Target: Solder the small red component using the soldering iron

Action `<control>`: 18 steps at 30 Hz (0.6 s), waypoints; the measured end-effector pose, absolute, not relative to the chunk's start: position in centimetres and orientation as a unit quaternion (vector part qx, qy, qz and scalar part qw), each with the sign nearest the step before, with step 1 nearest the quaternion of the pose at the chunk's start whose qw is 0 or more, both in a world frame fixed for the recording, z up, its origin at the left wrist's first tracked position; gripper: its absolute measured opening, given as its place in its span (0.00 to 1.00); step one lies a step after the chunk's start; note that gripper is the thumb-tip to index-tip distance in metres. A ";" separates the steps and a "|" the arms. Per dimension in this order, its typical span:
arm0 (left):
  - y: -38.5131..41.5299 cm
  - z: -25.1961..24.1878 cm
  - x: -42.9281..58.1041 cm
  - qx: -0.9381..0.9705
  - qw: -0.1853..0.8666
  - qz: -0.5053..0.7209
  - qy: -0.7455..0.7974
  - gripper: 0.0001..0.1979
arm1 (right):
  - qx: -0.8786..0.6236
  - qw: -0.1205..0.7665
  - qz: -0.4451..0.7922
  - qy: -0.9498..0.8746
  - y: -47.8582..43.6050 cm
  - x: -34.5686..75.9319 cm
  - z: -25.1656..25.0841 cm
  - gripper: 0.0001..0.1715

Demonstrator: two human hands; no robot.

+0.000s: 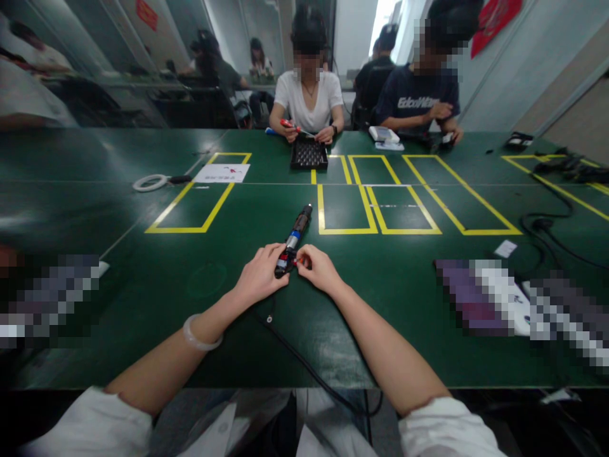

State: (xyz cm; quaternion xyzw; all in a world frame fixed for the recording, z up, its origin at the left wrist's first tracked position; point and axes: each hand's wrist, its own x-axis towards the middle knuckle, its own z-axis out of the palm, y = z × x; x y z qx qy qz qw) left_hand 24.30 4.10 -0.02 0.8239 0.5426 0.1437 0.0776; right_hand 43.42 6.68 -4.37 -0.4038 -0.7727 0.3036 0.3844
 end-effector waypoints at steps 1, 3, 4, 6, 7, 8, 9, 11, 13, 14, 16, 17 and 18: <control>4.1 0.0 24.3 0.824 0.078 0.146 0.542 0.32 | -0.401 0.379 0.298 -0.779 6.7 43.5 -4.4 0.05; 4.1 -0.1 24.3 0.825 0.078 0.150 0.539 0.32 | -0.397 0.372 0.290 -0.787 6.7 43.6 -4.4 0.05; 4.1 -0.1 24.2 0.825 0.078 0.151 0.538 0.33 | -0.397 0.371 0.288 -0.789 6.7 43.6 -4.3 0.05; 4.1 -0.1 24.2 0.826 0.078 0.152 0.537 0.33 | -0.399 0.375 0.284 -0.787 6.7 43.6 -4.3 0.05; 4.1 -0.2 24.2 0.826 0.077 0.152 0.537 0.33 | -0.401 0.378 0.284 -0.785 6.7 43.6 -4.3 0.05; 4.1 -0.2 24.3 0.826 0.076 0.153 0.537 0.33 | -0.402 0.380 0.283 -0.783 6.7 43.6 -4.3 0.05; 4.0 -0.2 24.3 0.826 0.075 0.152 0.537 0.33 | -0.403 0.380 0.282 -0.783 6.7 43.5 -4.2 0.05; 4.0 -0.2 24.3 0.827 0.073 0.151 0.537 0.32 | -0.404 0.373 0.278 -0.787 6.7 43.4 -4.2 0.05; 4.0 -0.2 24.4 0.828 0.071 0.148 0.536 0.32 | -0.405 0.363 0.278 -0.792 6.6 43.3 -4.3 0.03; 3.9 -0.2 24.4 0.829 0.070 0.149 0.535 0.32 | -0.406 0.360 0.280 -0.792 6.6 43.3 -4.3 0.03; 3.9 -0.2 24.4 0.829 0.067 0.151 0.534 0.32 | -0.401 0.356 0.287 -0.794 6.6 43.5 -4.2 0.03; 3.9 -0.2 24.4 0.829 0.066 0.151 0.534 0.32 | -0.396 0.357 0.289 -0.795 6.7 43.5 -4.2 0.03; 3.9 -0.3 24.3 0.829 0.065 0.150 0.534 0.32 | -0.391 0.360 0.290 -0.796 6.7 43.6 -4.1 0.03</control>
